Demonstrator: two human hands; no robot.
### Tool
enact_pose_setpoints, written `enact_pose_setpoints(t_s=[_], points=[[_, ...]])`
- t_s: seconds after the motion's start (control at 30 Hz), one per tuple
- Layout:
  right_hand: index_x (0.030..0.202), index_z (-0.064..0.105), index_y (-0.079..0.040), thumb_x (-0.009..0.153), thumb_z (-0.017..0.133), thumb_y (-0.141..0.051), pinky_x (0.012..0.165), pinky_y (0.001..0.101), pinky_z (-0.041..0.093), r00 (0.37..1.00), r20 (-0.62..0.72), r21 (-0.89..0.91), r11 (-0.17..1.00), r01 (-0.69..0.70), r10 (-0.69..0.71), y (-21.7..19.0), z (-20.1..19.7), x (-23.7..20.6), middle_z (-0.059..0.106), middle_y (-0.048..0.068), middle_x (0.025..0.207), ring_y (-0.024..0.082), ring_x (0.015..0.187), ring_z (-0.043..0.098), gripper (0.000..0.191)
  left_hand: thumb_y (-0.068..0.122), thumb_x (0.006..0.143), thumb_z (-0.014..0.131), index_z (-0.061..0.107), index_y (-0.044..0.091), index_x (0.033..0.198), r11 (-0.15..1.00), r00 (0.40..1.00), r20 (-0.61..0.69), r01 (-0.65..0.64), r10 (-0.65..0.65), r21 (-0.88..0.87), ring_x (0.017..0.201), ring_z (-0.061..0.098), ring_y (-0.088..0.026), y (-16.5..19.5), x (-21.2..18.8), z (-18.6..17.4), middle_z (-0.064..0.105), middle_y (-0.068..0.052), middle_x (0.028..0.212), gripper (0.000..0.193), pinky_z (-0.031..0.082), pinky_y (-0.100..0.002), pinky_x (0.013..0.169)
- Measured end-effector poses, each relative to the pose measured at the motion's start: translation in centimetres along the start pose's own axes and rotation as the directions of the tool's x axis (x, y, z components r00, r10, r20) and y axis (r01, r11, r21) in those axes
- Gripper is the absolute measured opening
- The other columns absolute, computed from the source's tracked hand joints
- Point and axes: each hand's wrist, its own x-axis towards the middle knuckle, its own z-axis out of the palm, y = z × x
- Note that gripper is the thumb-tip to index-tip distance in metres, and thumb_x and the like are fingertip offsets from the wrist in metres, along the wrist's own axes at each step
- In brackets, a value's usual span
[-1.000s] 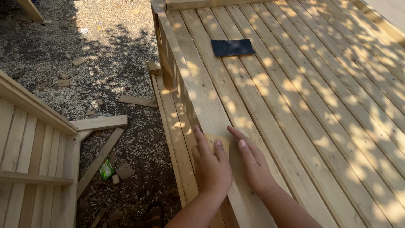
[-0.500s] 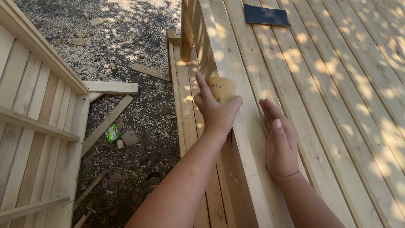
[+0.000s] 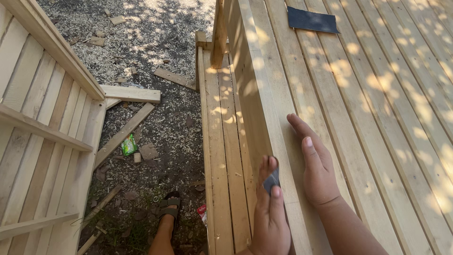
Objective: The person sands the edges and legs of a wooden bed frame using a sanding block and sandpaper. They work on multiple corners and vertical supports, smoothing the surfaces by hand.
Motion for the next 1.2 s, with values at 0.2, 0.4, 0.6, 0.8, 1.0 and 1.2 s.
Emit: enact_pose_setpoints(t_s=[0.2, 0.4, 0.6, 0.8, 1.0, 1.2], points=[[0.152, 0.046, -0.002, 0.105, 0.028, -0.035, 0.127, 0.037, 0.009, 0.991, 0.121, -0.169, 0.985, -0.031, 0.052, -1.5, 0.9, 0.5, 0.048, 0.013, 0.16, 0.025, 0.155, 0.031, 0.06, 0.023, 0.113, 0.031, 0.037, 0.003, 0.16, 0.993, 0.996, 0.004, -0.092, 0.092, 0.067, 0.163, 0.019, -0.031, -1.7, 2.0, -0.6, 0.03, -0.016, 0.173, 0.051, 0.015, -0.041, 0.13], [0.16, 0.027, -0.004, 0.107, 0.024, -0.037, 0.124, 0.0347, 0.013, 0.976, 0.155, -0.08, 0.986, -0.143, 0.154, -2.1, 2.1, -0.7, 0.029, 0.009, 0.17, 0.022, 0.159, 0.02, 0.062, 0.034, 0.109, 0.029, 0.031, 0.014, 0.161, 0.988, 0.993, -0.025, 0.108, -0.112, -0.113, 0.149, 0.04, -0.021, -3.5, 15.6, -2.2, 0.042, -0.007, 0.164, 0.056, 0.029, -0.032, 0.12], [0.16, 0.028, -0.007, 0.107, 0.026, -0.038, 0.124, 0.0332, 0.015, 0.978, 0.091, -0.161, 0.972, -0.17, 0.186, -2.0, 2.6, -0.6, 0.029, 0.008, 0.17, 0.021, 0.158, 0.021, 0.062, 0.022, 0.111, 0.034, 0.044, 0.002, 0.158, 0.992, 0.997, -0.041, 0.066, -0.062, 0.112, 0.162, 0.022, -0.034, -3.7, -4.9, -0.6, 0.034, -0.018, 0.171, 0.051, 0.015, -0.044, 0.128], [0.161, 0.027, -0.008, 0.107, 0.03, -0.037, 0.124, 0.0331, 0.016, 0.981, 0.088, -0.167, 0.973, -0.156, 0.173, -2.0, 2.6, -0.7, 0.028, 0.009, 0.17, 0.021, 0.159, 0.021, 0.061, 0.029, 0.111, 0.029, 0.031, 0.008, 0.161, 0.989, 0.988, -0.042, 0.147, -0.149, -0.032, 0.152, 0.034, -0.028, -4.4, 2.9, -1.5, 0.04, -0.015, 0.165, 0.055, 0.028, -0.037, 0.121], [0.161, 0.028, -0.01, 0.107, 0.029, -0.037, 0.124, 0.0332, 0.015, 0.976, 0.081, -0.168, 0.968, -0.186, 0.202, -2.2, 2.7, -0.9, 0.029, 0.008, 0.17, 0.021, 0.159, 0.021, 0.061, 0.036, 0.111, 0.03, 0.042, 0.009, 0.158, 0.923, 0.933, 0.001, 0.356, -0.36, -0.146, 0.137, 0.057, -0.028, -3.5, 6.6, -2.7, 0.061, -0.016, 0.148, 0.055, 0.043, -0.035, 0.114], [0.161, 0.028, -0.011, 0.106, 0.029, -0.038, 0.123, 0.0333, 0.016, 0.969, 0.065, -0.159, 0.962, -0.224, 0.237, -2.5, 2.7, -0.9, 0.03, 0.007, 0.17, 0.02, 0.158, 0.021, 0.061, 0.028, 0.11, 0.03, 0.033, 0.005, 0.159, 0.962, 0.963, -0.007, 0.268, -0.268, 0.054, 0.162, 0.013, -0.025, -4.2, -4.9, -1.9, 0.029, -0.011, 0.172, 0.054, 0.011, -0.037, 0.127]])
